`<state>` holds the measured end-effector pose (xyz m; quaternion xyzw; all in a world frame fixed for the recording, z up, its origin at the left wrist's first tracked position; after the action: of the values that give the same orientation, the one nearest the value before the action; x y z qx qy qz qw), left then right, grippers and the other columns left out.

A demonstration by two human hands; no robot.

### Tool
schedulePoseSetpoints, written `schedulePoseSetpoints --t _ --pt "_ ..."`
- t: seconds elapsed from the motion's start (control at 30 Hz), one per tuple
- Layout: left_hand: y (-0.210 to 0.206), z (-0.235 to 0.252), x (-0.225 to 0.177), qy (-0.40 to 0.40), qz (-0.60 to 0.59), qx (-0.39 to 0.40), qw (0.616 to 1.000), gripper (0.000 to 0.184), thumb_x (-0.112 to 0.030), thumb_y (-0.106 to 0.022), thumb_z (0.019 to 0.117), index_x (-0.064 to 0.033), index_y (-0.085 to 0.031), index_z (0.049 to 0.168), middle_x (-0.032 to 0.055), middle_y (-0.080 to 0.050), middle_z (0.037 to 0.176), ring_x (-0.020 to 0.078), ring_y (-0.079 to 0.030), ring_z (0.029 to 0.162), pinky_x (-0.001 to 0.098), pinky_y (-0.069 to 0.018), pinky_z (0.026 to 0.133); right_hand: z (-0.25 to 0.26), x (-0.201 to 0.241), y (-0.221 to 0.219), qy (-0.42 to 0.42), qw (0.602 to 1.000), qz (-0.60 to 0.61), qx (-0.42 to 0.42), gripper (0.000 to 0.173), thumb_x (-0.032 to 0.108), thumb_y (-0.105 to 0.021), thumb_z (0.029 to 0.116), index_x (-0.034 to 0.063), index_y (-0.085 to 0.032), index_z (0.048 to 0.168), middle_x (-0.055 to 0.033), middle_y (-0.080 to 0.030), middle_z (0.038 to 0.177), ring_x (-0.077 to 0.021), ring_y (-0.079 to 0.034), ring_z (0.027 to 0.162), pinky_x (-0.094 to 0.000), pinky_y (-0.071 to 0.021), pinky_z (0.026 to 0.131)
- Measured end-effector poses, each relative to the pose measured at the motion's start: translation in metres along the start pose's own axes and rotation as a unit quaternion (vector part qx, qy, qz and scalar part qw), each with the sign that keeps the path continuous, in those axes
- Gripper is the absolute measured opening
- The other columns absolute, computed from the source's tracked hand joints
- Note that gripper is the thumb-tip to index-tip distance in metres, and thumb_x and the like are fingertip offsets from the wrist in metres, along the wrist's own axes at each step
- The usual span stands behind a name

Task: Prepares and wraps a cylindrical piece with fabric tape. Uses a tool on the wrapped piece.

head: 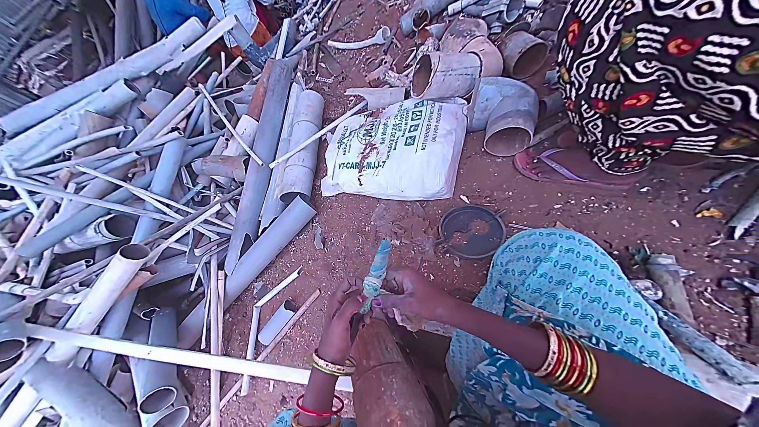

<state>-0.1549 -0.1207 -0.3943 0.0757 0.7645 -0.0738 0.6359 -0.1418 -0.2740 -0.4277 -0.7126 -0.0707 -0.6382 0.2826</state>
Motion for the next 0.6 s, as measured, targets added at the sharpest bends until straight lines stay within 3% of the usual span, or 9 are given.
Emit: schedulePoseSetpoints --t 0.17,0.3,0.37,0.47,0.53,0.6 --pt "0.010 0.001 -0.006 0.038 -0.062 -0.021 0.997 0.023 -0.007 -0.034 0.0905 -0.0113 -0.056 0.096 -0.0043 -0.067 0.070 -0.0001 -0.060 0.051 0.0144 -0.0478 0.046 0.002 -0.006 -0.008 0.023 0.994 0.099 0.026 0.014 -0.003 -0.056 0.0957 0.0082 -0.059 0.104 0.0124 -0.065 0.078 0.0034 -0.061 0.062 -0.0144 -0.0529 0.061" --pt "0.013 -0.003 -0.008 0.062 -0.166 -0.006 0.984 0.023 -0.015 -0.043 0.0853 -0.0136 -0.065 0.090 -0.0025 -0.068 0.068 0.0025 -0.061 0.051 0.0163 -0.0480 0.046 0.008 0.002 -0.009 0.070 0.996 0.025 0.055 0.007 0.002 -0.055 0.0984 0.0084 -0.055 0.096 0.0118 -0.062 0.078 0.0065 -0.057 0.062 -0.0116 -0.0489 0.059" --pt "0.012 -0.003 -0.004 0.078 -0.183 -0.019 0.980 0.024 -0.015 -0.042 0.0870 -0.0112 -0.065 0.091 -0.0013 -0.067 0.068 0.0032 -0.060 0.052 0.0167 -0.0475 0.046 0.010 0.000 -0.006 0.063 0.997 0.009 0.040 0.009 0.002 -0.055 0.0992 0.0077 -0.053 0.093 0.0096 -0.062 0.077 0.0060 -0.055 0.060 -0.0117 -0.0467 0.057" --pt "0.008 0.000 -0.001 0.092 -0.137 -0.081 0.983 0.035 -0.009 -0.027 0.0959 -0.0048 -0.061 0.092 0.0004 -0.064 0.065 0.0028 -0.057 0.049 0.0154 -0.0457 0.045 0.005 -0.007 -0.008 0.016 1.000 0.022 -0.011 0.011 0.000 -0.056 0.0989 0.0070 -0.053 0.091 0.0091 -0.057 0.070 0.0025 -0.055 0.056 -0.0143 -0.0487 0.057" --pt "0.007 0.002 0.000 0.085 -0.106 -0.111 0.984 0.035 -0.007 -0.027 0.0975 -0.0030 -0.061 0.090 0.0002 -0.063 0.064 0.0025 -0.056 0.048 0.0151 -0.0457 0.045 0.002 -0.010 -0.010 0.006 0.999 0.022 -0.024 0.010 0.000 -0.056 0.0991 0.0073 -0.053 0.093 0.0093 -0.057 0.067 0.0020 -0.055 0.054 -0.0144 -0.0485 0.055" --pt "0.006 0.002 -0.001 0.056 -0.070 -0.127 0.988 0.031 0.000 -0.034 0.0962 0.0009 -0.066 0.096 -0.0014 -0.066 0.068 0.0017 -0.058 0.053 0.0154 -0.0487 0.050 0.000 -0.009 -0.012 0.014 0.999 0.023 -0.034 0.008 -0.001 -0.056 0.0987 0.0056 -0.054 0.095 0.0090 -0.057 0.068 0.0016 -0.056 0.054 -0.0148 -0.0493 0.056"
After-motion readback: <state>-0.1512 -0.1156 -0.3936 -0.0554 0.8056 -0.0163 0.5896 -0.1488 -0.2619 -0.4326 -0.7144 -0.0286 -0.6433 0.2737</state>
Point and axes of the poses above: each hand's wrist, its own z-axis towards the middle knuckle, its own y-axis out of the back of the hand, x = y × z, the point moved 3 cm from there along z, towards the middle knuckle
